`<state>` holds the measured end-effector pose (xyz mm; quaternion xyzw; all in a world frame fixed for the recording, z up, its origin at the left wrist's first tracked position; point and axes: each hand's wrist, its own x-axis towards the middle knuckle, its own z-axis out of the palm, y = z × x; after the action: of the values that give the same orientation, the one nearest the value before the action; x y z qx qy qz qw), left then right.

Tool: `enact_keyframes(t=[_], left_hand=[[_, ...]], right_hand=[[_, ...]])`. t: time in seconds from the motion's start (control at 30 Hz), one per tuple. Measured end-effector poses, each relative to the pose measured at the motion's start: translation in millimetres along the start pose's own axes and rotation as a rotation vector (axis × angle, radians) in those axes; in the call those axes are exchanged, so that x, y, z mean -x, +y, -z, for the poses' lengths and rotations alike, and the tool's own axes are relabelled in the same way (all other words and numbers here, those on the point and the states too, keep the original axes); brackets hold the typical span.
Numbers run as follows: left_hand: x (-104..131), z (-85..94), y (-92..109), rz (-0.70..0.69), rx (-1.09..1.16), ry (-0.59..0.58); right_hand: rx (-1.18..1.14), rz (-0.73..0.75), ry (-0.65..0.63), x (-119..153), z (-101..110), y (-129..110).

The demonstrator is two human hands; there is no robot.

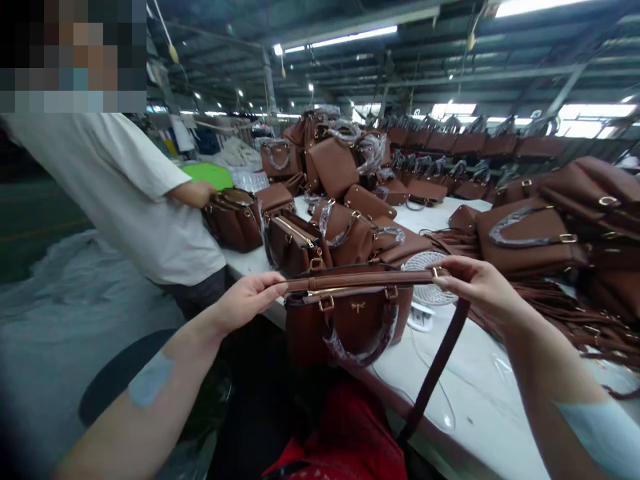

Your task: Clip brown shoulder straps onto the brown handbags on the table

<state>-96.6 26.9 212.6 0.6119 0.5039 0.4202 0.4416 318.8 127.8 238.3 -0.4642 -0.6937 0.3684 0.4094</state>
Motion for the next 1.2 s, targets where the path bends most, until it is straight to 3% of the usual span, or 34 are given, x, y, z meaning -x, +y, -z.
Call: enact_keyframes(t=[0.1,0.17,0.33,0.47,0.57,0.67,0.8,0.9,1.03,1.2], left_hand=[[-30,-4.9,-10,-0.003,-0.064,0.074],[-36,-10.0,-26,0.068,-0.067,0.086],[-21,-18.9,-56,0.156,0.073,0.179],[-15,-22.0,-62,0.133,0.027,0.28],[-14,-22.6,-62,0.13,0.034,0.287],[-13,-22.3,-63,0.149,0.07,0.29],[-10,-20.8,-64,0.156,0.099,0.278],[-9,-18.5,-65,0.157,0.117,0.272],[-7,-15.1,-66,0.175,0.134,0.266],[0,-12.6,-69,0.152,0.238,0.222]], right_hand=[[0.048,-0.045,-0.079,-45,-8,12],[0.096,-0.111,-0.157,-60,-18,33],[-0.011,-0.16,-0.193,-58,-34,80],[0.021,-0.133,-0.167,-58,-30,87],[0.077,-0.103,-0.124,-66,-31,75],[0.128,0.018,-0.055,-70,-50,42],[0.325,0.285,-0.173,-55,-109,-24],[0.401,0.53,-0.379,-42,-168,-61],[0.386,0.611,-0.609,-43,-229,-68],[0.259,0.48,-0.719,-50,-253,-52]])
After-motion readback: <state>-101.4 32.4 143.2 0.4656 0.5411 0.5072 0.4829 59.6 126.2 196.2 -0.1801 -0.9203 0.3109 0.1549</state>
